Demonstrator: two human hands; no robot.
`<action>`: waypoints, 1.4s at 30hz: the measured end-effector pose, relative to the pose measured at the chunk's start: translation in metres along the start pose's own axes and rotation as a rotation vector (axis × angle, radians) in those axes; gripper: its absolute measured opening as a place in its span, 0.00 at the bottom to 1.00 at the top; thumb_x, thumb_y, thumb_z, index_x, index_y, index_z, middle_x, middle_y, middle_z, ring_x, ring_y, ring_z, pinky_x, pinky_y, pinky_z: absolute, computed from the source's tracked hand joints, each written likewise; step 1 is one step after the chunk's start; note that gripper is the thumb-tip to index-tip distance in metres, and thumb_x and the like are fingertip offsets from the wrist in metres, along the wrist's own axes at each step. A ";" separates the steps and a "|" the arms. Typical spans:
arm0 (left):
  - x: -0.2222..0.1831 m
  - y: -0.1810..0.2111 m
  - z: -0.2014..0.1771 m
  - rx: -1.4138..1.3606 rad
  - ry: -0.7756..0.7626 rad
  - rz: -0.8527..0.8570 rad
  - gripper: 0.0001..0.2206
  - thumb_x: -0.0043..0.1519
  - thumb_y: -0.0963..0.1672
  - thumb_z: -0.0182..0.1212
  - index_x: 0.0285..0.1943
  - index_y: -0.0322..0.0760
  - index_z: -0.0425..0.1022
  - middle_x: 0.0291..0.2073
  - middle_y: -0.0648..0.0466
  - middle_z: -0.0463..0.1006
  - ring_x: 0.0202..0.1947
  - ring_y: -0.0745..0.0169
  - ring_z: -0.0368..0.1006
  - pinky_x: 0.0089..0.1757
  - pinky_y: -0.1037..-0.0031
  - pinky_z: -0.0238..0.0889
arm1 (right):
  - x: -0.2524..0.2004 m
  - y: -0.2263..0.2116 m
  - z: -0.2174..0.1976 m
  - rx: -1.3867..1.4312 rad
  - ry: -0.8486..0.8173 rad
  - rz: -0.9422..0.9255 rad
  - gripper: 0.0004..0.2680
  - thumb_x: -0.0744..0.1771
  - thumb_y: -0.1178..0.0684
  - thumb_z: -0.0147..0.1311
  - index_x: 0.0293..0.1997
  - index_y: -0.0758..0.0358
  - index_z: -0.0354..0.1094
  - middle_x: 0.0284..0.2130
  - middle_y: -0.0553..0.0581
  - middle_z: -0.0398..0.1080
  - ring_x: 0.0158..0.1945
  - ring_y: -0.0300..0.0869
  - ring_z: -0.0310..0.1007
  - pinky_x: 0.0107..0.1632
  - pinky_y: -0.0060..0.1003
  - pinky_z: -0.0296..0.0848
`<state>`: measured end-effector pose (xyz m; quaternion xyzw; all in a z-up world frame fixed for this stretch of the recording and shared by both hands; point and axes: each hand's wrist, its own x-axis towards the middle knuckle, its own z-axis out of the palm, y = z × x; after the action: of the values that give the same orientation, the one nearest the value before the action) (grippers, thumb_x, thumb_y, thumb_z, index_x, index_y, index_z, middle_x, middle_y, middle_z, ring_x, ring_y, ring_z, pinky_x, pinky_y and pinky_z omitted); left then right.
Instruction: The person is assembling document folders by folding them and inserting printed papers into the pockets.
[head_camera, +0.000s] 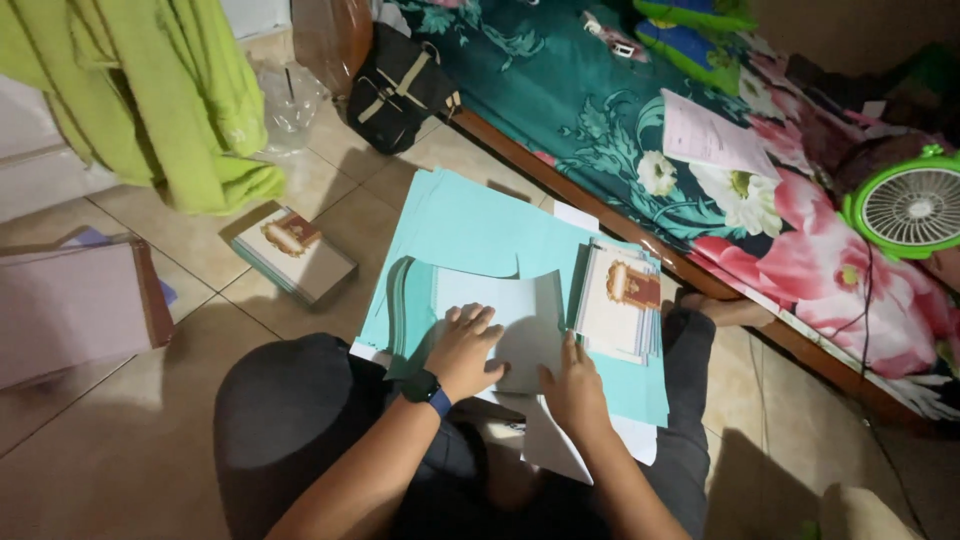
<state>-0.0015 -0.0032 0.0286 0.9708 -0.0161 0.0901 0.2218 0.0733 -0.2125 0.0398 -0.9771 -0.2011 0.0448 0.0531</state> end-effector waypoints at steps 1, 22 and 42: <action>-0.001 0.001 -0.003 -0.008 -0.005 -0.002 0.26 0.60 0.54 0.57 0.66 0.42 0.72 0.71 0.44 0.64 0.70 0.51 0.60 0.65 0.51 0.42 | 0.003 0.005 0.008 0.037 0.168 -0.101 0.26 0.66 0.51 0.53 0.72 0.71 0.51 0.59 0.70 0.60 0.60 0.63 0.66 0.56 0.52 0.74; 0.021 -0.026 0.057 -0.102 0.417 0.155 0.09 0.59 0.42 0.58 0.43 0.31 0.77 0.50 0.43 0.74 0.55 0.44 0.64 0.56 0.53 0.52 | -0.019 -0.034 -0.026 0.893 -0.126 -0.147 0.26 0.69 0.35 0.28 0.60 0.66 0.66 0.64 0.62 0.65 0.69 0.51 0.61 0.71 0.46 0.55; 0.007 -0.011 0.011 0.153 -0.185 -0.238 0.27 0.71 0.49 0.26 0.80 0.41 0.42 0.80 0.46 0.39 0.78 0.44 0.28 0.71 0.47 0.15 | 0.110 -0.056 0.033 -0.181 -0.075 -0.583 0.25 0.73 0.39 0.20 0.79 0.64 0.33 0.77 0.67 0.35 0.79 0.56 0.34 0.76 0.50 0.37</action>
<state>0.0083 0.0025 0.0153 0.9840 0.0857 -0.0258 0.1538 0.1489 -0.1152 0.0063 -0.8766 -0.4780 0.0456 -0.0309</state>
